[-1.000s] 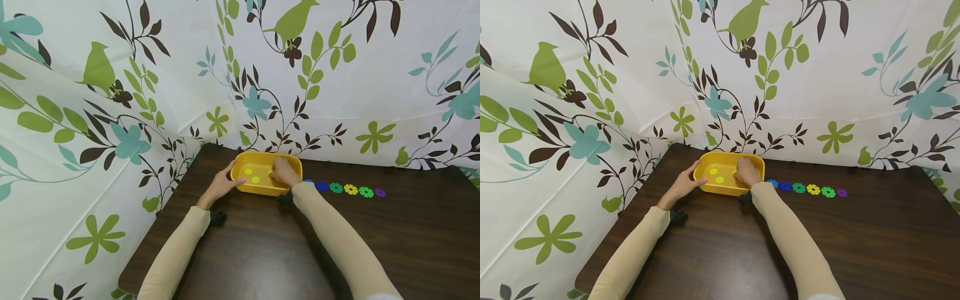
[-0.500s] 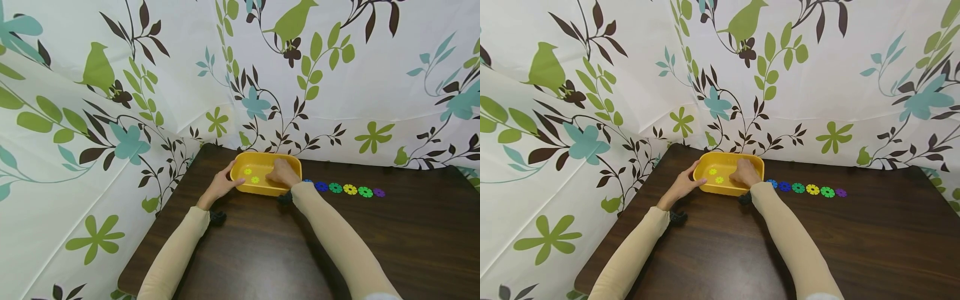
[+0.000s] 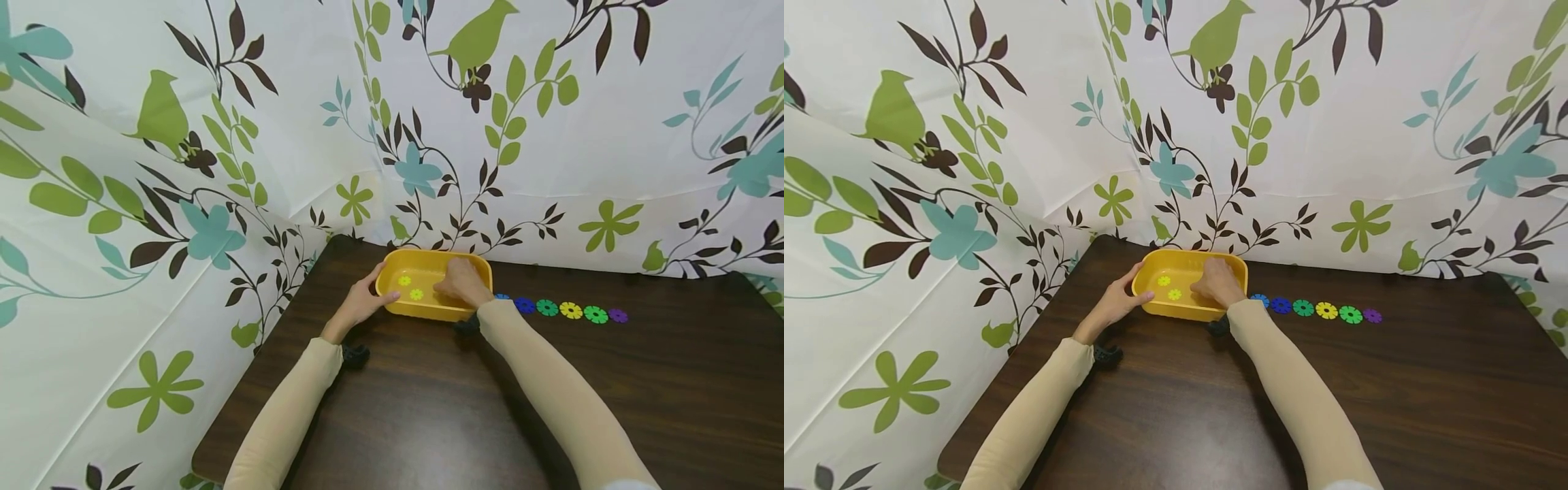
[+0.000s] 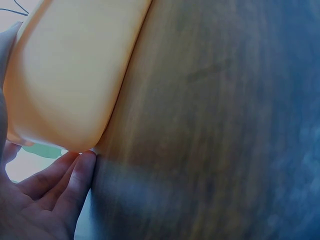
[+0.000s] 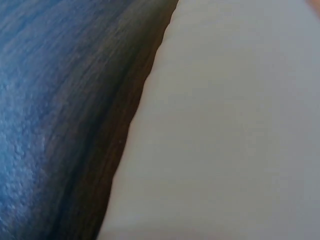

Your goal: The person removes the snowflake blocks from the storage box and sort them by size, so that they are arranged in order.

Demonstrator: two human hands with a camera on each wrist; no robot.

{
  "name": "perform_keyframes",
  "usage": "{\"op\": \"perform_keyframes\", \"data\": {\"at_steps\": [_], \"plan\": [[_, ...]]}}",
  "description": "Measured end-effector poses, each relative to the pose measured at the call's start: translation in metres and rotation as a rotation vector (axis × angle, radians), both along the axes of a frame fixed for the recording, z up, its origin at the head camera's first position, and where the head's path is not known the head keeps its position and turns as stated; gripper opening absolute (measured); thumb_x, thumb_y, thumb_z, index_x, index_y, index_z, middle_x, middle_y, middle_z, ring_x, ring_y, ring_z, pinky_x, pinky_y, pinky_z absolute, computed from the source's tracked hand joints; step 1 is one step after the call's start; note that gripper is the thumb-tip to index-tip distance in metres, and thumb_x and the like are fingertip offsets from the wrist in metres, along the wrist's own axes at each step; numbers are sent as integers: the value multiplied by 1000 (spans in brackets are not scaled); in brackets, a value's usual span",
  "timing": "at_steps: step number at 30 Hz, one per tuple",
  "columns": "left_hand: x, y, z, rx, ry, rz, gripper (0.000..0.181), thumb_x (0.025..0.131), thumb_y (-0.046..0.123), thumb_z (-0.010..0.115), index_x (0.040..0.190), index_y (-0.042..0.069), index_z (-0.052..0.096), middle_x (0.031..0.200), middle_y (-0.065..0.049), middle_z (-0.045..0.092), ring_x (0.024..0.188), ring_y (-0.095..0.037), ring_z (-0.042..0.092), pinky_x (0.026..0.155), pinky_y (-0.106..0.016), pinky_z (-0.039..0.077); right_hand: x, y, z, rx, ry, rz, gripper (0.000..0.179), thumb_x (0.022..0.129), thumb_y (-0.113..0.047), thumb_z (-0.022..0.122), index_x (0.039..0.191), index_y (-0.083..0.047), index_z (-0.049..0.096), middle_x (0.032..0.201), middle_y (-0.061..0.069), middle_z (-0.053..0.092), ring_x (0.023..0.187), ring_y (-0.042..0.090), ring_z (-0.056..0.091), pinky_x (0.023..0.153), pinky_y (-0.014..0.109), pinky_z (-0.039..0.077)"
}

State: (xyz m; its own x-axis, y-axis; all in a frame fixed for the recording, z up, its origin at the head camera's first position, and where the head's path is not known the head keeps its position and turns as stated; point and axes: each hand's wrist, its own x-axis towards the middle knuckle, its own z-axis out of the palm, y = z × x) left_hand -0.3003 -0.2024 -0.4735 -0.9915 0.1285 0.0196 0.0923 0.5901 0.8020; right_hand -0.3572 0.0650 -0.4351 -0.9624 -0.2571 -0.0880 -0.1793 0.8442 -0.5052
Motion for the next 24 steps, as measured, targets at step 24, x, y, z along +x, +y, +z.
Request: {"op": "perform_keyframes", "data": {"at_steps": [24], "plan": [[1,1,1,9,-3,0,92,101,46,77,175,28,26,181,-13,32,167,-41,34,135,-68,25,13,19,20,-31,117,60,57,95,-29,77,55,-17,38,52,-8,27,47,8,24,48,22,23]]}}
